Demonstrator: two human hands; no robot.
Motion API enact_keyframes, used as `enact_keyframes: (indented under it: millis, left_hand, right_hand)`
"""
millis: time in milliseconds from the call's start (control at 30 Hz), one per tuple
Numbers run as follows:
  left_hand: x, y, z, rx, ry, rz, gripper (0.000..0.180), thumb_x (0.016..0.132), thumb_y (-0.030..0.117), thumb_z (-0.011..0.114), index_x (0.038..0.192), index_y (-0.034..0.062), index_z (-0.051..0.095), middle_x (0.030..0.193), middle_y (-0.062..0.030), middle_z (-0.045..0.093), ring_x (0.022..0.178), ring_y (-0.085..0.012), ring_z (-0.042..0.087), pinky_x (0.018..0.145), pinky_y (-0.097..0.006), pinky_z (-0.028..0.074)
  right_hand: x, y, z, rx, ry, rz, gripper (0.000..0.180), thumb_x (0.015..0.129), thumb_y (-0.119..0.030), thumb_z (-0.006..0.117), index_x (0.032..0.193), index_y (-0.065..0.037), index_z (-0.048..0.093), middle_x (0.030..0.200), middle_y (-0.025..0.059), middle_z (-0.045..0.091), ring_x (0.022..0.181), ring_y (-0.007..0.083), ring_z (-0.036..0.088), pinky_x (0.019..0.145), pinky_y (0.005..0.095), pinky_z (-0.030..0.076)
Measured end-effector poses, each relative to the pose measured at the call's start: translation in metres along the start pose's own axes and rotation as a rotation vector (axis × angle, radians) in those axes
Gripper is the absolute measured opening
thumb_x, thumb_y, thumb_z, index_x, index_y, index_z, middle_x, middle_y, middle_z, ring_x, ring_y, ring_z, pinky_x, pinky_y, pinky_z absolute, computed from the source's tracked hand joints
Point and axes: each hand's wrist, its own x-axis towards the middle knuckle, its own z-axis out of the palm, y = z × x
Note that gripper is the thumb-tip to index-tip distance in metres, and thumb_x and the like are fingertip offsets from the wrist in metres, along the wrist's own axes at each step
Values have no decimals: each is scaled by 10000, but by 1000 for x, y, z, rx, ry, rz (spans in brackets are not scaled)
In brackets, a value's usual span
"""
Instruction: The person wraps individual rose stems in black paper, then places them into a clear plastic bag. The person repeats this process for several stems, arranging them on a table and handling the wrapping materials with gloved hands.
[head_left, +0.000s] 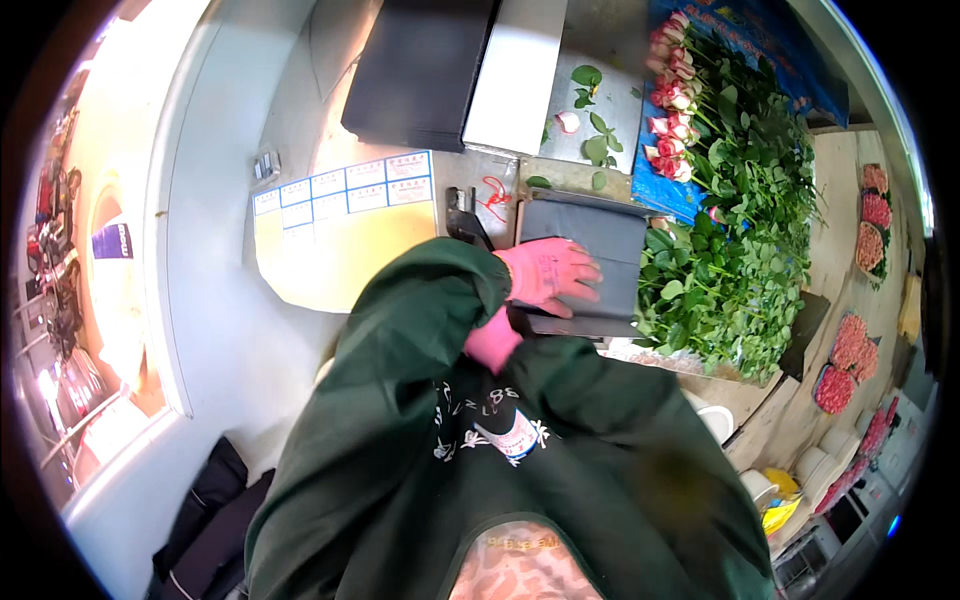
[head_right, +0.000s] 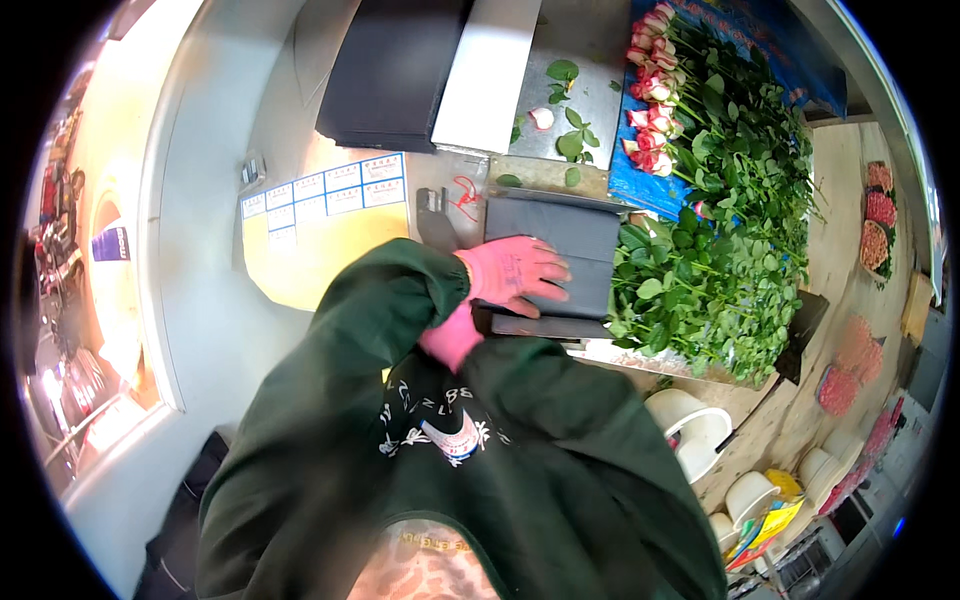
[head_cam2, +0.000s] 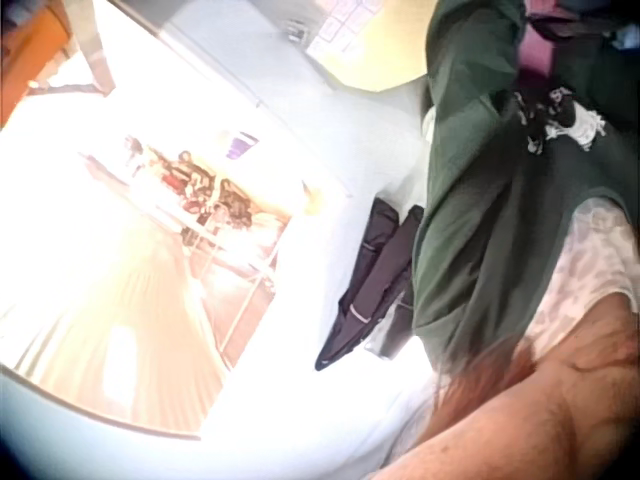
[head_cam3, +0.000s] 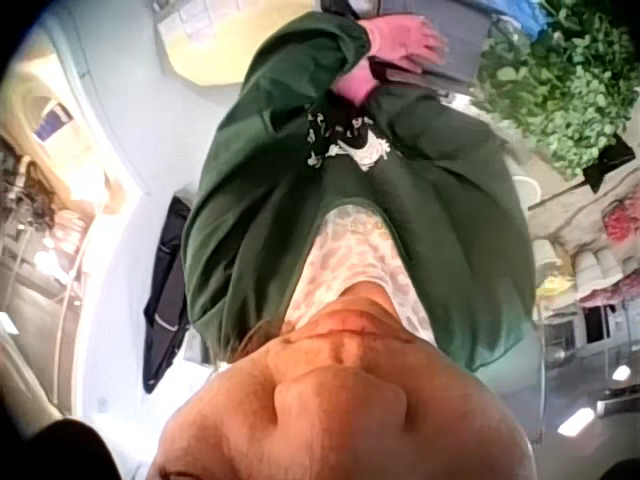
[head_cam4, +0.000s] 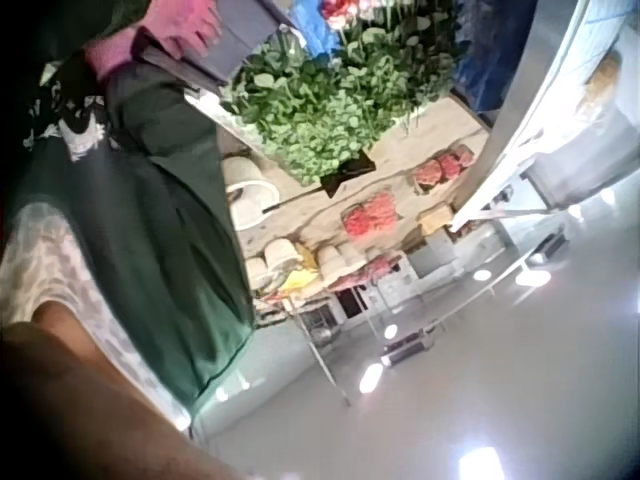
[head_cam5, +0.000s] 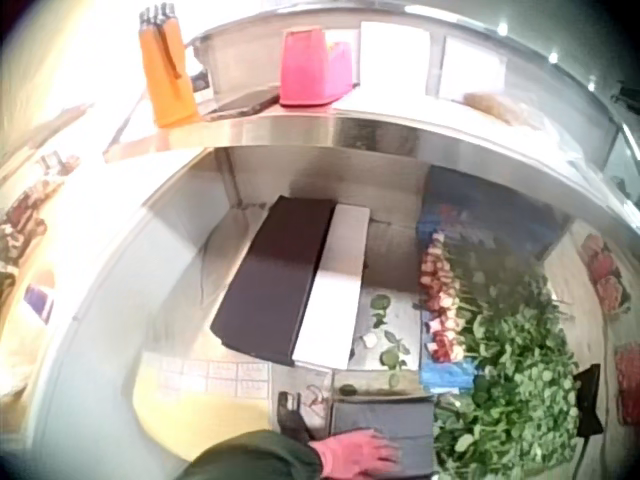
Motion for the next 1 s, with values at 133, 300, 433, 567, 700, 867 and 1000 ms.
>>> enact_keyframes:
  millis: [133,300,433,567,700,867,1000]
  left_hand:
    - [-4,-5,7,-19,25,7,511,806,440,675,1231,168,597,1288,-96,554,1217,-279,507,1032,-434,397]
    - [1,-5,4,-69,33,20,507,800,427,680,1225,163,599,1296,-107,551,1216,-292,508,1019,-439,409]
    - [7,-2,-4,-47,-45,-1,481,807,397,679,1227,174,601,1281,-108,565,1214,-298,519,1021,-442,416]
    - [10,3,-16,-78,-105,-50,472,806,368,694,1226,172,599,1277,-99,564,1208,-305,522,1018,-440,418]
    - [16,14,-18,-8,-94,-99,501,799,371,699,1250,184,584,1291,-103,557,1199,-317,519,1026,-450,408]
    - [20,19,-17,12,-88,-124,518,768,360,726,1236,184,591,1271,-89,563,1183,-300,529,1021,-447,413]
    - [21,15,-19,7,-151,-162,484,773,374,712,1199,172,603,1252,-85,568,1162,-292,538,1022,-430,419]
  right_hand:
    - [71,0,29,166,356,358,400,760,-197,648,1118,-24,603,1126,198,614,1035,354,606,900,399,494]
    - [60,5,34,353,491,307,551,744,-250,691,1222,-12,557,1181,222,589,1085,376,586,960,411,468]
    - [-84,13,0,753,160,59,740,681,-260,740,1323,12,490,1253,241,556,1152,346,571,994,405,451]
    - [-220,86,-79,1218,335,1,714,696,-185,703,1339,25,473,1163,215,588,1080,315,592,943,377,469]
    - [-222,165,-88,856,276,621,647,682,-177,686,1268,31,509,1028,233,624,975,341,627,866,390,497]
    - [-166,280,-18,438,-19,446,559,682,-187,654,1197,6,551,1104,290,596,1053,430,581,896,468,471]
    - [-167,305,-31,405,29,235,567,693,-168,647,1231,-29,536,1149,262,576,1070,429,573,903,467,468]
